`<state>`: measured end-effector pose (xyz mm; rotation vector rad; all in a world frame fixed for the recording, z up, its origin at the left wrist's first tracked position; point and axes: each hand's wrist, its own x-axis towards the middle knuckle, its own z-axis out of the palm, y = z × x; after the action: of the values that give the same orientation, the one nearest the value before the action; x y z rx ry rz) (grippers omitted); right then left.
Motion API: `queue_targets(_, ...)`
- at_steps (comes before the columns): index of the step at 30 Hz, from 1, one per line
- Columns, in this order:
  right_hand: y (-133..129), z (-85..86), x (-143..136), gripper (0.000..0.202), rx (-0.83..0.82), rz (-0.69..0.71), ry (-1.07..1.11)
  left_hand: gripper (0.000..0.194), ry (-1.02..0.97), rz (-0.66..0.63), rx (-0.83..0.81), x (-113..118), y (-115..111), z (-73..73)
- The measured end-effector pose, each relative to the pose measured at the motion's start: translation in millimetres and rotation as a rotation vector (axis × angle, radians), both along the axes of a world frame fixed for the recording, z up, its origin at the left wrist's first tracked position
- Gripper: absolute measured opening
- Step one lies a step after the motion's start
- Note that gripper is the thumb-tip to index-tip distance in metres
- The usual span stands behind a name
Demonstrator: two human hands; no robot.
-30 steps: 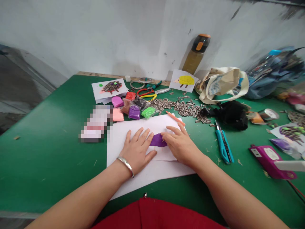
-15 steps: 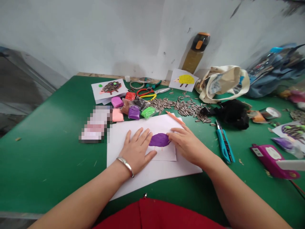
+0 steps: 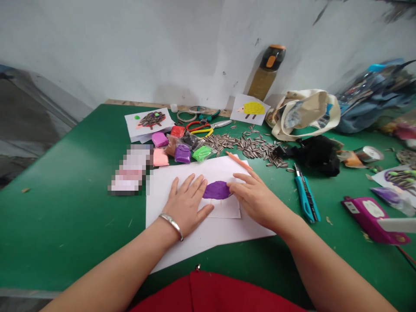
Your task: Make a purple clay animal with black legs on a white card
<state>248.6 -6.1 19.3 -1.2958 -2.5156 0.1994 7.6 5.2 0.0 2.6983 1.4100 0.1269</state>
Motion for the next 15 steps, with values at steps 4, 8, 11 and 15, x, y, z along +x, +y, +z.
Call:
queue_targets(4, 0.1, -3.9, -4.0, 0.026, 0.027, -0.018, -0.026, 0.063, 0.005, -0.001, -0.001, -0.1, 0.2, -0.1)
queue_targets(8, -0.9, -5.0, -7.4, 0.025, 0.004, -0.031, -0.005, 0.062, 0.012, 0.005, -0.006, 0.1, 0.3, -0.3)
queue_targets(11, -1.5, -3.3, -8.9, 0.023, -0.021, -0.019, 0.037, 0.064, 0.007, 0.002, -0.011, 0.4, 0.2, -0.6)
queue_targets(15, -1.3, 1.0, -6.9, 0.022, -0.056, 0.0, 0.07, 0.064, 0.004, 0.004, -0.018, 0.1, 0.6, -0.4)
